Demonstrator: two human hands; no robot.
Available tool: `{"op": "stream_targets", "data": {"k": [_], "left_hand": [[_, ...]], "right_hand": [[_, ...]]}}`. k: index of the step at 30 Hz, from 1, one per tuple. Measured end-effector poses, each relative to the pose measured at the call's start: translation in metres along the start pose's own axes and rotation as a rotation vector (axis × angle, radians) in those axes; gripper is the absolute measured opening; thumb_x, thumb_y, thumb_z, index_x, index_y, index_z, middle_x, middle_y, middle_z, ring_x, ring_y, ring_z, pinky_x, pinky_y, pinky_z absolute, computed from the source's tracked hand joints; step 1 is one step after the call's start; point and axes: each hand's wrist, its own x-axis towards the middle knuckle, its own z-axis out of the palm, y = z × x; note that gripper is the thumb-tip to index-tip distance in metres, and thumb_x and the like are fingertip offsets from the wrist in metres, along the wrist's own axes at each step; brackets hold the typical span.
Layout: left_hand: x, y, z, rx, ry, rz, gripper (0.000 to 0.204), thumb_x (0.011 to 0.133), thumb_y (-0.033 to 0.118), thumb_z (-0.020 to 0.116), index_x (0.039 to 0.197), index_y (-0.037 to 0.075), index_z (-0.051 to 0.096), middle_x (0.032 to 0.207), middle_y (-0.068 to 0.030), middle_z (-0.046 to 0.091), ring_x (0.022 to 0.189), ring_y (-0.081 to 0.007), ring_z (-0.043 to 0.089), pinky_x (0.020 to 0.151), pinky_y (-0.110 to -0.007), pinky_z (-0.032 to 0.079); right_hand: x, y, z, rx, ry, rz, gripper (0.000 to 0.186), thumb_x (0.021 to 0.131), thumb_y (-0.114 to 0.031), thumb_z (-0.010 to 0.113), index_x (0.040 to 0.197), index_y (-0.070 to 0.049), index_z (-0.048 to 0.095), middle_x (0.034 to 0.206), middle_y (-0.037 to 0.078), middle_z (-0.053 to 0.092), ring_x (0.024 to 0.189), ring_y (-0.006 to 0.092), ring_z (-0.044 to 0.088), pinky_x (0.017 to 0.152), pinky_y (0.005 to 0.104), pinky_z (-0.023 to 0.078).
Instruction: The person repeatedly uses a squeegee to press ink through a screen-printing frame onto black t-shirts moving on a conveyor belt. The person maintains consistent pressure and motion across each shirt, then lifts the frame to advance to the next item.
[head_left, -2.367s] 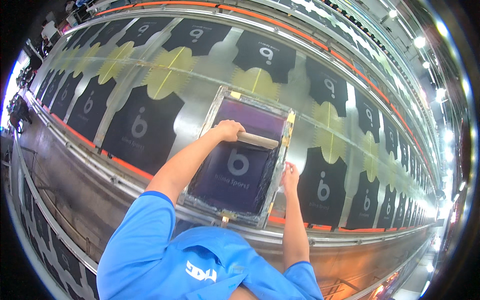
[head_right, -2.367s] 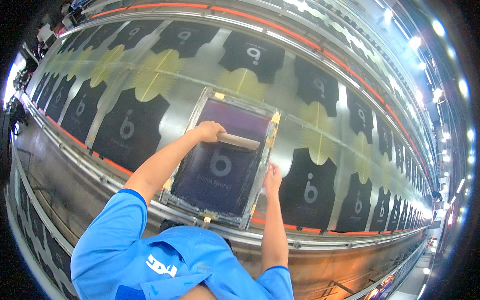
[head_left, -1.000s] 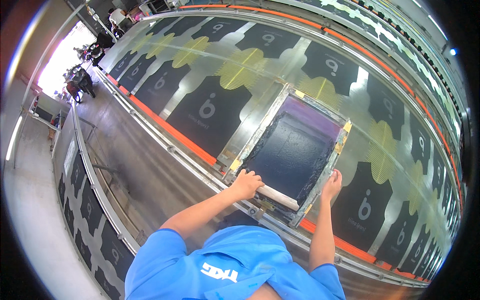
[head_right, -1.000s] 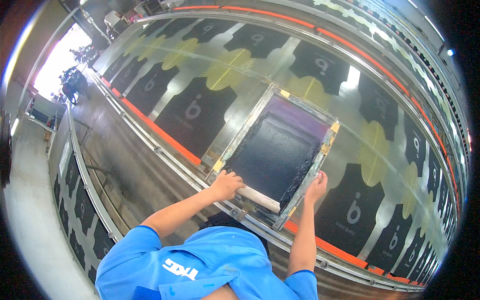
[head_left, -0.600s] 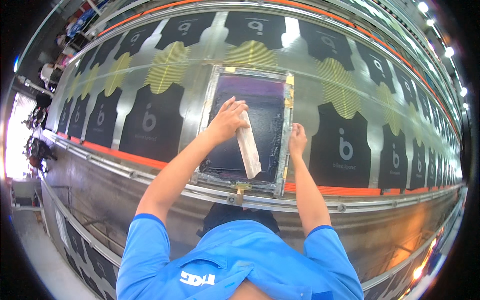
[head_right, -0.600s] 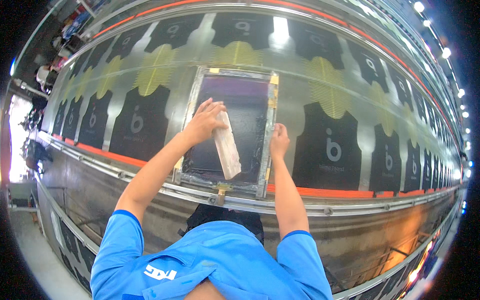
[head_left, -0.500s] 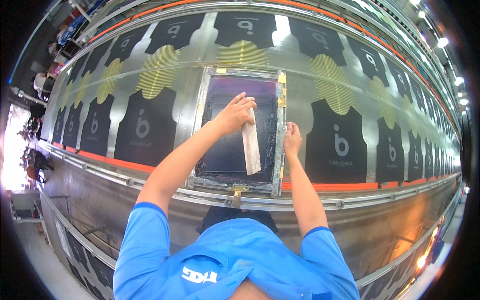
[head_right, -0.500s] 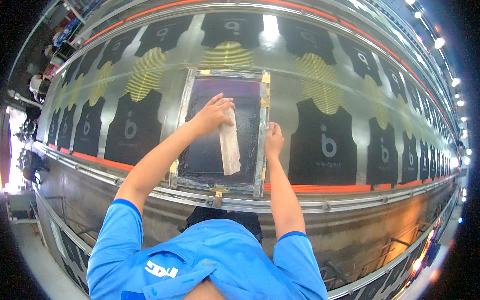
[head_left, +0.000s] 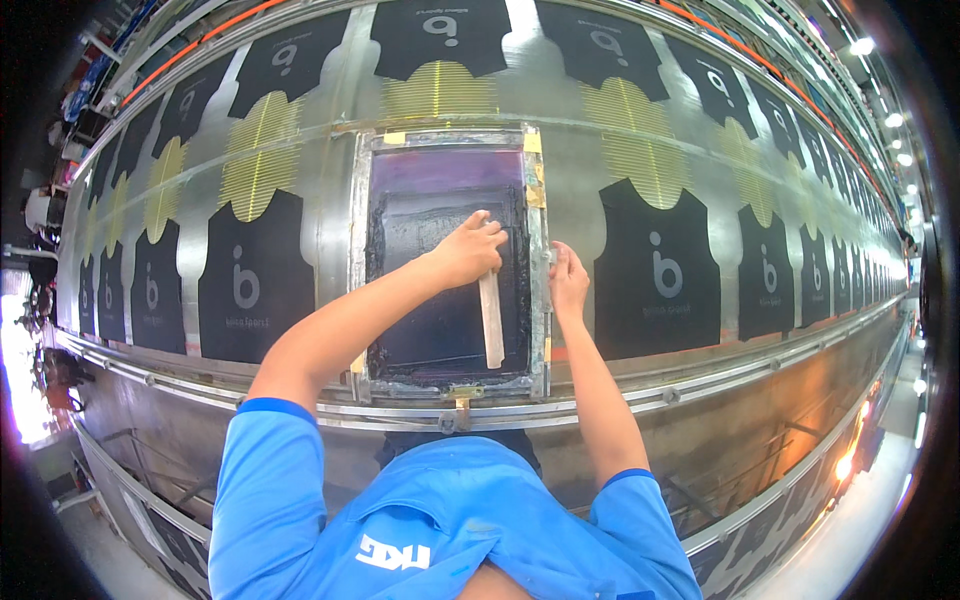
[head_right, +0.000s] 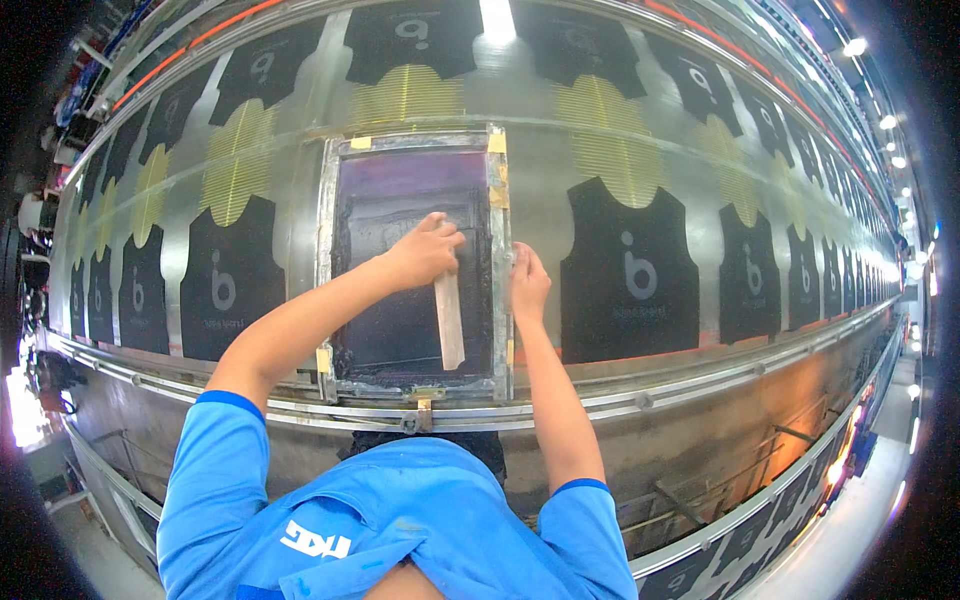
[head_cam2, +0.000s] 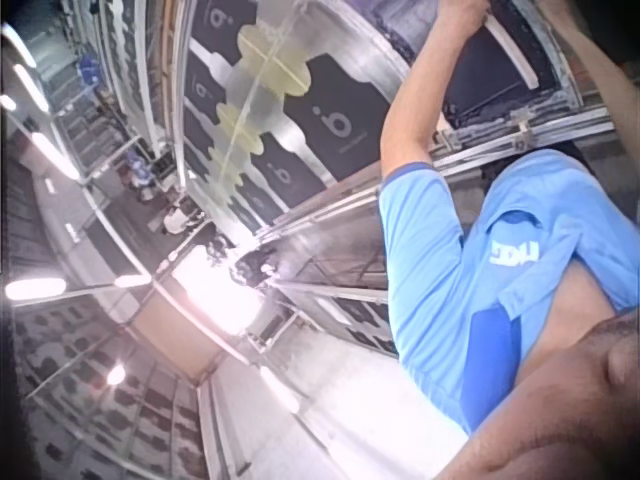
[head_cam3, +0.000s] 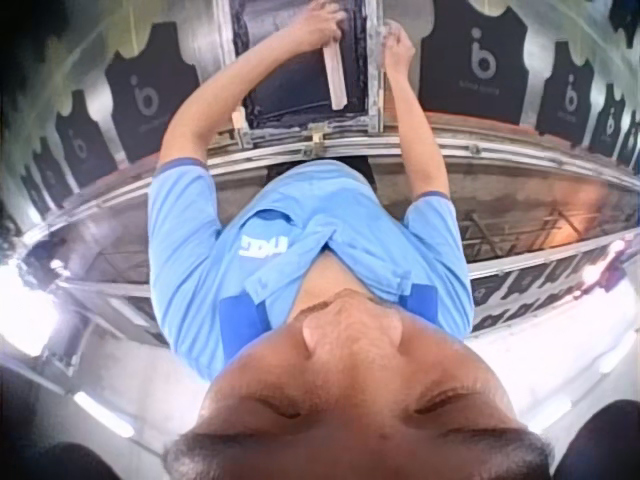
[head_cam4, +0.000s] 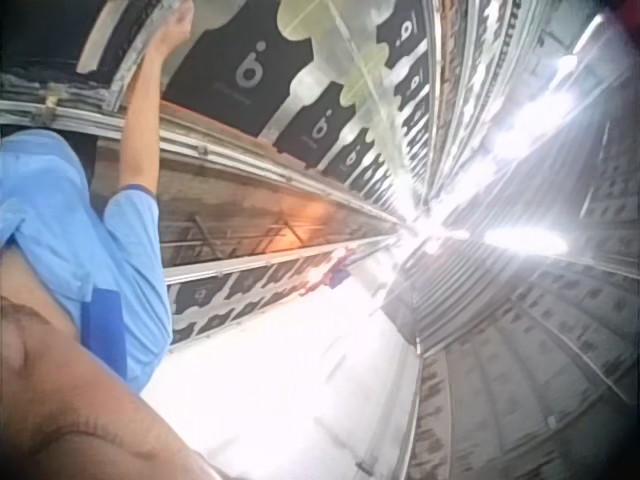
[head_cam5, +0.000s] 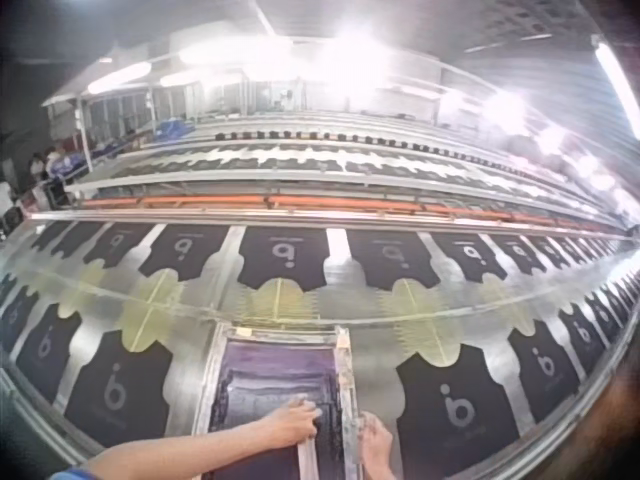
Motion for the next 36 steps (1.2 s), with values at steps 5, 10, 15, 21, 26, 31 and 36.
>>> {"op": "stream_targets", "data": {"k": [5, 10, 15, 21, 26, 31, 36], "left_hand": [[-0.085, -0.019, -0.024, -0.16, -0.11, -0.356, 0.028, 0.077, 0.018, 0.075, 0.104, 0.026, 0.073, 0.096, -0.0061, 0.066, 0.109, -0.0229, 0.058, 0.104, -0.051, 0.037], [-0.103, -0.077, -0.014, -0.364, 0.011, -0.691, 0.04, 0.082, 0.025, 0.074, 0.121, 0.019, 0.064, 0.098, -0.0122, 0.068, 0.097, -0.0371, 0.064, 0.082, -0.048, 0.051], [-0.067, -0.156, -0.015, -0.451, 0.027, -0.682, 0.045, 0.078, 0.029, 0.078, 0.12, 0.019, 0.066, 0.108, -0.0109, 0.07, 0.104, -0.0332, 0.065, 0.089, -0.046, 0.051], [-0.054, -0.174, 0.004, -0.361, -0.072, -0.774, 0.044, 0.071, 0.038, 0.083, 0.11, 0.02, 0.074, 0.1, -0.0093, 0.074, 0.096, -0.0312, 0.069, 0.087, -0.044, 0.055], [-0.07, -0.138, 0.008, -0.312, -0.067, -0.781, 0.033, 0.073, 0.039, 0.082, 0.099, 0.019, 0.077, 0.089, -0.0096, 0.074, 0.088, -0.0319, 0.07, 0.081, -0.044, 0.056], [-0.115, -0.046, 0.017, -0.343, -0.102, -0.802, 0.025, 0.078, 0.036, 0.078, 0.096, 0.019, 0.076, 0.087, -0.0087, 0.073, 0.088, -0.0322, 0.07, 0.079, -0.045, 0.055], [-0.172, 0.064, 0.042, -0.357, 0.171, -0.749, 0.014, 0.074, 0.023, 0.076, 0.088, 0.019, 0.076, 0.08, -0.0051, 0.071, 0.079, -0.0292, 0.067, 0.071, -0.045, 0.054]], "right_hand": [[0.004, -0.052, -0.013, -0.375, 0.123, -0.48, 0.035, 0.097, -0.031, 0.064, 0.122, -0.008, 0.069, 0.116, 0.017, 0.063, 0.103, 0.0315, 0.059, 0.091, 0.0376, 0.047], [0.072, -0.16, 0.022, -0.51, -0.635, -0.617, 0.051, 0.078, -0.038, 0.082, 0.116, -0.005, 0.07, 0.119, 0.017, 0.065, 0.116, 0.0332, 0.059, 0.097, 0.0433, 0.048], [0.158, -0.158, 0.065, -0.791, -0.678, -0.62, 0.058, 0.066, -0.032, 0.089, 0.11, 0.001, 0.07, 0.1, 0.023, 0.07, 0.099, 0.0379, 0.067, 0.089, 0.0436, 0.052], [0.164, -0.126, 0.085, -0.773, -0.581, -0.563, 0.053, 0.066, -0.037, 0.089, 0.094, 0.005, 0.072, 0.089, 0.025, 0.07, 0.093, 0.0408, 0.067, 0.087, 0.0448, 0.052], [0.129, -0.111, 0.08, -0.802, -0.55, -0.573, 0.051, 0.064, -0.04, 0.089, 0.086, 0.003, 0.071, 0.088, 0.023, 0.069, 0.09, 0.0421, 0.065, 0.084, 0.0472, 0.052], [0.032, -0.087, 0.043, -0.746, -0.573, -0.544, 0.041, 0.068, -0.034, 0.087, 0.084, 0.0, 0.071, 0.086, 0.018, 0.069, 0.089, 0.0388, 0.065, 0.081, 0.0463, 0.052], [-0.075, -0.048, 0.007, -0.567, -0.537, -0.609, 0.024, 0.067, -0.015, 0.084, 0.085, -0.005, 0.072, 0.087, 0.013, 0.069, 0.087, 0.0331, 0.065, 0.079, 0.0438, 0.052]]}}
